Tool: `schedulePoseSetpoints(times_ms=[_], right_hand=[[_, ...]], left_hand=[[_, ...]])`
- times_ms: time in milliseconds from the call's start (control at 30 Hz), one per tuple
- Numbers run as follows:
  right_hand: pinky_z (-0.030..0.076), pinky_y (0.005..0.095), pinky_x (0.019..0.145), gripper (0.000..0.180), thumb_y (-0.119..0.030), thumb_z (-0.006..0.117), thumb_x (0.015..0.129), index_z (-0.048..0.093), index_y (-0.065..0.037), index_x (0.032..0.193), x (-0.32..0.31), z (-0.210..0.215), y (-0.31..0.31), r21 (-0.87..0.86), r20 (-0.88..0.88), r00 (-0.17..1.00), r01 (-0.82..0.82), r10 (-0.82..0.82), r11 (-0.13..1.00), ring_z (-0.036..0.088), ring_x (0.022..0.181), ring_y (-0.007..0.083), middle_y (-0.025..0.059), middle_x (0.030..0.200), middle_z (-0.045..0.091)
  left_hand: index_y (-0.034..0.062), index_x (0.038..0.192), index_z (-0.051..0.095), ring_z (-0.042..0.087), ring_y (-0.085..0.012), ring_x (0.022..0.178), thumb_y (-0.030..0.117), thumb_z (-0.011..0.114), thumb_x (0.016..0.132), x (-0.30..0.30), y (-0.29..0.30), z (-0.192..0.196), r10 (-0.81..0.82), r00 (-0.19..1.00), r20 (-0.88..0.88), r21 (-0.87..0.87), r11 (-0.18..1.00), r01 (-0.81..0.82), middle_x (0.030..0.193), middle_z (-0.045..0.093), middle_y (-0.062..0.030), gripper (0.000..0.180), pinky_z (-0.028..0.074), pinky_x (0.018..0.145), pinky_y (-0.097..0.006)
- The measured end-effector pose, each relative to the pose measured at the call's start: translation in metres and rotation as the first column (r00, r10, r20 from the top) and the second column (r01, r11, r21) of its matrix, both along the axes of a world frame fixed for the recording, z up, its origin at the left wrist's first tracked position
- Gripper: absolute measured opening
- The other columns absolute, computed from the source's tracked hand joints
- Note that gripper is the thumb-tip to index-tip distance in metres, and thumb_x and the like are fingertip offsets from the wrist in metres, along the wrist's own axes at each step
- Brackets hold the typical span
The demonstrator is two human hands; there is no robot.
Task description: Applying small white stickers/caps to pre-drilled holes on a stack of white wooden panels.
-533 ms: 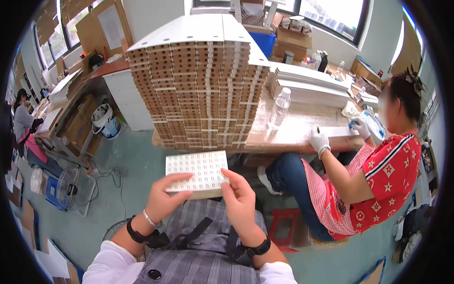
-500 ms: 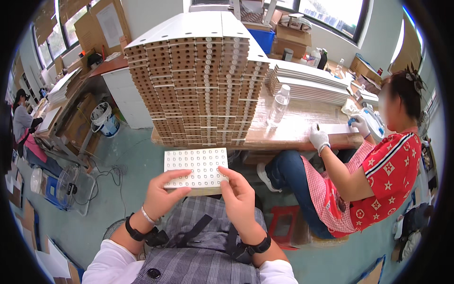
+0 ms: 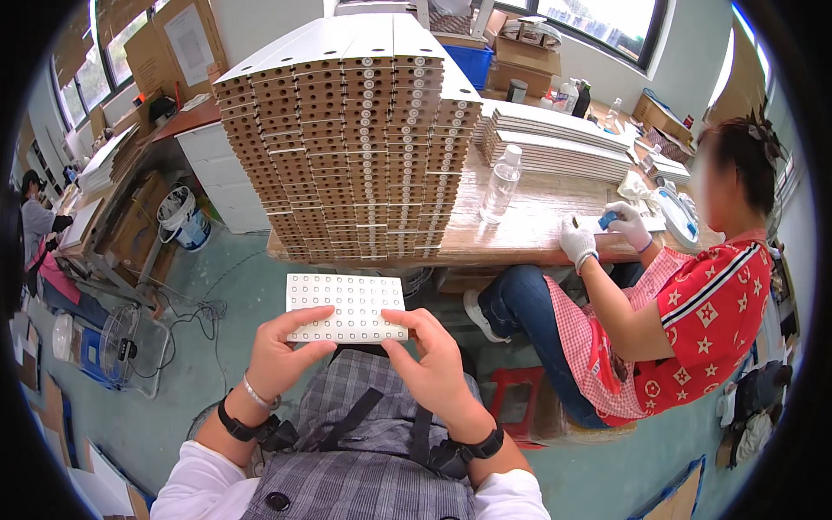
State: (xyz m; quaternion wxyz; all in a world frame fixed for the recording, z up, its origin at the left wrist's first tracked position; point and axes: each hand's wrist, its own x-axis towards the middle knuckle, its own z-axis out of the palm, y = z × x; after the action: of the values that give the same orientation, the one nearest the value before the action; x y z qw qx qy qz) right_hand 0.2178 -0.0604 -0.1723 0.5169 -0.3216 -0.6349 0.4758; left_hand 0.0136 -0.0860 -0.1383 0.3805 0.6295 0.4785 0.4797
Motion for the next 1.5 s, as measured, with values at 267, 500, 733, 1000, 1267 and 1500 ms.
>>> schedulePoseSetpoints(times_ms=[267,500,733,1000,1267,1500], right_hand=[[0.044,0.0233,0.071,0.020,0.008,0.065,0.073,0.064,0.000,0.091,0.005,0.012,-0.001,0.166,0.208,0.960,0.154,-0.187,0.974,0.055,0.082,0.0140,0.0073,0.089,0.055],[0.042,0.0313,0.073,0.012,0.001,0.068,0.071,0.062,-0.003,0.081,0.008,0.009,0.003,0.353,0.240,0.931,0.178,-0.273,0.918,0.056,0.077,0.0227,0.0074,0.080,0.059],[0.040,0.0326,0.074,0.008,-0.004,0.066,0.075,0.059,-0.003,0.079,0.009,0.007,0.003,0.278,0.339,0.913,0.133,-0.227,0.951,0.054,0.078,0.0246,0.0069,0.079,0.059],[0.042,0.0298,0.070,0.008,-0.001,0.065,0.074,0.061,-0.002,0.081,-0.003,0.010,0.000,0.221,0.286,0.951,0.056,-0.120,0.974,0.055,0.076,0.0207,0.0061,0.078,0.059],[0.043,0.0296,0.069,0.007,-0.005,0.066,0.077,0.063,-0.002,0.082,0.000,0.000,0.005,0.097,0.273,0.958,0.067,-0.091,0.993,0.056,0.076,0.0192,0.0058,0.077,0.059],[0.043,0.0289,0.071,0.008,-0.008,0.066,0.079,0.063,-0.001,0.083,0.004,0.002,0.005,0.018,0.243,0.969,0.050,-0.053,0.999,0.057,0.077,0.0191,0.0063,0.078,0.060]], left_hand=[[0.0006,0.102,0.066,0.062,-0.0131,0.090,0.004,0.073,0.073,-0.002,0.002,0.003,0.022,0.999,-0.036,-0.058,0.998,-0.024,0.098,0.067,-0.0095,0.029,0.049,0.080,-0.025],[0.0054,0.098,0.068,0.062,-0.0162,0.090,0.011,0.073,0.074,-0.007,0.002,-0.003,0.007,0.999,-0.034,-0.093,0.996,-0.010,0.098,0.067,-0.0097,0.025,0.048,0.080,-0.027],[0.0156,0.104,0.066,0.046,-0.0248,0.114,0.025,0.076,0.067,0.000,0.009,0.014,0.195,0.826,-0.530,0.427,0.902,0.061,0.114,0.057,-0.0060,0.039,0.034,0.100,-0.046],[0.0171,0.090,0.071,0.059,-0.0182,0.089,0.025,0.070,0.076,0.008,0.011,0.002,0.026,0.858,-0.513,0.235,0.966,0.111,0.083,0.066,-0.0009,0.016,0.027,0.104,-0.054],[0.0129,0.082,0.070,0.061,-0.0181,0.075,0.019,0.071,0.075,0.000,0.011,-0.002,0.026,0.900,-0.435,0.201,0.977,0.068,0.075,0.066,-0.0023,0.009,0.029,0.104,-0.052],[0.0071,0.080,0.069,0.063,-0.0163,0.071,0.012,0.070,0.076,-0.015,0.005,-0.007,0.004,0.965,-0.263,0.103,0.994,0.024,0.077,0.067,-0.0048,0.007,0.037,0.100,-0.046]])
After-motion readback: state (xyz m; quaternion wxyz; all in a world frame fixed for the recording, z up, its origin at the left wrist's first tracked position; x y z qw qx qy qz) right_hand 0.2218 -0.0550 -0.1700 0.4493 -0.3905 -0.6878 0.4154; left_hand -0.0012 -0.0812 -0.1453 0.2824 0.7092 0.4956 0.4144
